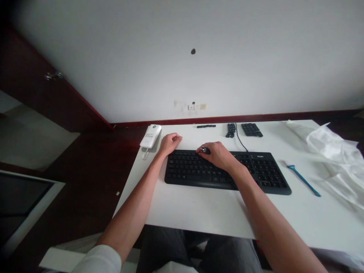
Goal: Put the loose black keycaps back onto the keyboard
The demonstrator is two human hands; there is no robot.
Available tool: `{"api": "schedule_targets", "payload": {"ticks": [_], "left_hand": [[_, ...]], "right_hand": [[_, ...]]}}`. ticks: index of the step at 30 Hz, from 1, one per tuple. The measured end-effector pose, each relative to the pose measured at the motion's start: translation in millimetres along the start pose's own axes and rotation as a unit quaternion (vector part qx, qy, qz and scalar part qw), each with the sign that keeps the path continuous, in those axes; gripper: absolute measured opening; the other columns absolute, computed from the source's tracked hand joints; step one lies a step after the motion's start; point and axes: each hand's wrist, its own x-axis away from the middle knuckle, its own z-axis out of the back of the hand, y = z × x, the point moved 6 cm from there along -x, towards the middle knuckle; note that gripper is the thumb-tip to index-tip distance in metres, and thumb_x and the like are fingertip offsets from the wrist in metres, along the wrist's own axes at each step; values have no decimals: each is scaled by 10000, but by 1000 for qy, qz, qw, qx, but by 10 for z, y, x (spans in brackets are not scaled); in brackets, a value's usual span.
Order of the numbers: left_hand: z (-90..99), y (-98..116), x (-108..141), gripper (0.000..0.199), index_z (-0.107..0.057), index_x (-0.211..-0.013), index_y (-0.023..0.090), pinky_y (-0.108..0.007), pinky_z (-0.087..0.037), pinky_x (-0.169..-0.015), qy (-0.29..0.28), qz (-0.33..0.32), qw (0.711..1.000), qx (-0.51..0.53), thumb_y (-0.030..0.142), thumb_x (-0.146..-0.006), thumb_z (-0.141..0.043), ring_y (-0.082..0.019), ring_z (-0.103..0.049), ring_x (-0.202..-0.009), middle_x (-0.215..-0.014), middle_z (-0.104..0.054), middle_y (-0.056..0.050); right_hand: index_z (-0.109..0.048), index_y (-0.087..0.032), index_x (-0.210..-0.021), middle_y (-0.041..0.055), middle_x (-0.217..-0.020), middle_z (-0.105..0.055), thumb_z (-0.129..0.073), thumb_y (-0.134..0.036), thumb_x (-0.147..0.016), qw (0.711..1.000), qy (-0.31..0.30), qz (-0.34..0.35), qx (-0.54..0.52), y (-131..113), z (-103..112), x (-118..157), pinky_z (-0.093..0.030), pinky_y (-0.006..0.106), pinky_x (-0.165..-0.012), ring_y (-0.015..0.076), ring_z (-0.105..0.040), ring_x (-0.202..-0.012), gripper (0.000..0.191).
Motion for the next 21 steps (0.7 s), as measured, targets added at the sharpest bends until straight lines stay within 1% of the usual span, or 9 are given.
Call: {"api": "schedule_targets", "payload": {"ticks": [6, 14, 21], "left_hand": [[-1, 10, 5, 273, -726, -824, 211, -246, -333, -635, -2, 2, 1000, -8, 435, -932, -613, -137, -565, -685, -744, -675, 8], [8, 20, 7, 261, -722, -826, 218, -248, -339, -638, -7, 11, 1000, -9, 431, -931, -614, -140, -573, -687, -741, -676, 11], [5, 13, 2, 266, -717, -815, 217, -248, -338, -636, -7, 7, 1000, -7, 431, -929, -609, -137, -563, -674, -723, -659, 16]], "right_hand": [[-785, -249, -998, 23, -1003, -809, -643, -217, -918, 1000, -1, 12, -4, -41, -3, -9, -555, 361, -881, 238, -753, -912, 167], [-778, -250, -966, 40, -1016, -801, -642, -261, -941, 999, -14, 30, -17, -25, -29, -16, -552, 375, -900, 247, -746, -936, 139], [-778, -256, -980, 29, -1020, -800, -640, -251, -945, 999, -22, 26, -7, -45, -27, -14, -545, 377, -911, 244, -745, -940, 142]]}}
